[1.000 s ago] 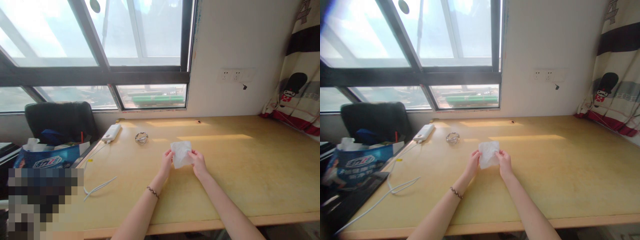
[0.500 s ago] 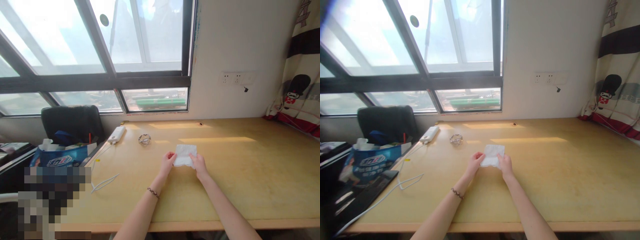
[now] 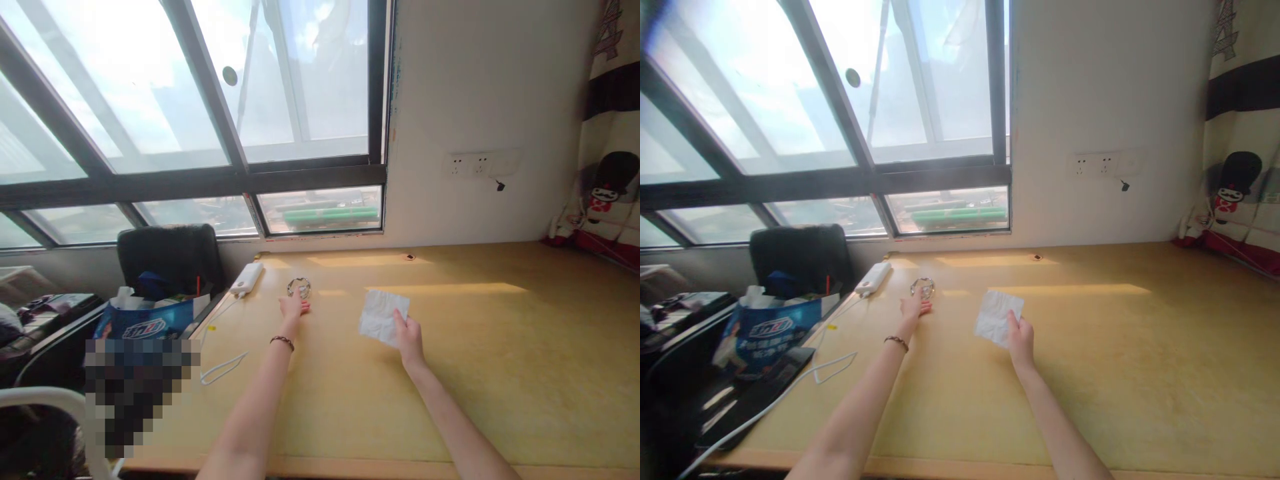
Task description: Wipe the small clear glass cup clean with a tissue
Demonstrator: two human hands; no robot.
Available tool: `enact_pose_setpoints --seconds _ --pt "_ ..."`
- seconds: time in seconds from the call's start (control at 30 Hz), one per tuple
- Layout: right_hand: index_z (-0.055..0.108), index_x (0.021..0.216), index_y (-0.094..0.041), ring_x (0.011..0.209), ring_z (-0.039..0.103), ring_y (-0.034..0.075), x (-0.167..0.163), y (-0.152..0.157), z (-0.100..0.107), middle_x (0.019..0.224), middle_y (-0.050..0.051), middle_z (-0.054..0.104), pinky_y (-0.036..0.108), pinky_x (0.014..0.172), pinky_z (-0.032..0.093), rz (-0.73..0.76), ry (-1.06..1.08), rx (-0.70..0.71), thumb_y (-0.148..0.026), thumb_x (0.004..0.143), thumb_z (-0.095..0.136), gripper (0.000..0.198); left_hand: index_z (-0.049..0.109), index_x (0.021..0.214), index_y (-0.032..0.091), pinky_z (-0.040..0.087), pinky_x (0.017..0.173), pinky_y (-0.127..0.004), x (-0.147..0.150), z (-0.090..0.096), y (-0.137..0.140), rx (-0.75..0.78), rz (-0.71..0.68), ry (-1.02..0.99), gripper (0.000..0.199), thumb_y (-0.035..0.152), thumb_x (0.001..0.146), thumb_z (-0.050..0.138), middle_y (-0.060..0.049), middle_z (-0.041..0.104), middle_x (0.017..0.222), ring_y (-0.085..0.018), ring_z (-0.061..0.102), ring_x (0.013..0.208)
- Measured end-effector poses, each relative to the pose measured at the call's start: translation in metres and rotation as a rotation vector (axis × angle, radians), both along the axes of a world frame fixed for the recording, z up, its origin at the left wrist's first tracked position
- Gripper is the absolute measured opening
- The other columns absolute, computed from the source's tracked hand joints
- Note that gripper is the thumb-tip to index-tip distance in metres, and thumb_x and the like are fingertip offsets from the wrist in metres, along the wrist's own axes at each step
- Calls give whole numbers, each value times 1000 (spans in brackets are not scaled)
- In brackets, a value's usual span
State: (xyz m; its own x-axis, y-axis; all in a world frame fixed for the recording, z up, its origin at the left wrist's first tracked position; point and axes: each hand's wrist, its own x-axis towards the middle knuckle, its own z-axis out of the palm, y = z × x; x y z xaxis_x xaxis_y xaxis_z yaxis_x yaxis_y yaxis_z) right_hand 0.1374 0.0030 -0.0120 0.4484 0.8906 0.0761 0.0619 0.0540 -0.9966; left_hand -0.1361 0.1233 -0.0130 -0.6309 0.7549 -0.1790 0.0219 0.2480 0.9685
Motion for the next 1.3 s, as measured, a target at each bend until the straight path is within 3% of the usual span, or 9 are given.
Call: enact_pose_setpoints --seconds 0.17,0.33,0.47,0.6,0.73,0.83,0.93,1.13,1.3 --pt "34 40 -19 38 27 8 1 -1 0 35 -6 28 22 38 20 -68 -140 -13 -51 72 44 46 46 86 8 49 44 -29 -3 11 5 -54 -68 -132 27 30 73 52 -10 59 57 -19 60 47" --pt "52 56 -15 48 42 13 2 -1 3 48 0 50 22 45 29 -56 -231 30 -48 76 39 41 45 85 11 50 50 -26 12 16 -23 -5 -201 -270 18 23 73 51 -6 59 56 -16 62 49" --pt "59 84 -13 63 53 17 -3 -3 5 72 6 63 23 56 37 33 -204 78 -47 79 35 42 46 80 12 51 55 -25 57 8 -56 12 -403 -405 16 24 71 52 -7 60 56 -18 63 56" --pt "61 84 -12 71 57 19 -8 -4 2 76 8 65 24 62 41 126 -44 58 -54 77 37 49 41 80 15 50 50 -23 117 -3 -84 -11 -590 -532 18 24 69 52 -6 60 55 -16 63 53" --pt "63 84 -10 74 60 21 -5 2 -6 79 9 66 26 61 45 189 322 25 -62 73 35 60 33 84 18 48 46 -24 150 -9 -102 26 -728 -560 34 31 67 59 -4 61 54 -16 61 48" --pt "63 77 -11 65 61 20 1 8 -11 72 8 66 27 56 46 159 478 -27 -58 64 52 49 28 87 19 49 48 -27 151 -6 -112 97 -781 -511 46 38 64 63 -2 61 56 -17 61 49" --pt "62 78 -13 60 60 18 2 9 -12 70 5 66 26 56 46 273 492 -54 -43 54 69 39 28 89 18 48 47 -27 145 -2 -118 173 -786 -396 49 39 62 64 -1 60 58 -17 61 48" --pt "63 84 -10 65 60 20 -3 1 -10 75 9 66 29 61 46 517 356 -69 -43 60 64 40 38 86 17 46 50 -23 142 -1 -126 360 -790 -72 39 34 63 64 -2 59 71 -13 58 57" --pt "66 74 -11 60 58 19 -1 -4 -6 66 8 66 25 56 42 204 -219 -30 -36 65 57 28 43 81 16 36 41 -16 144 -5 -131 361 -857 90 32 28 60 65 4 54 60 -8 50 48"
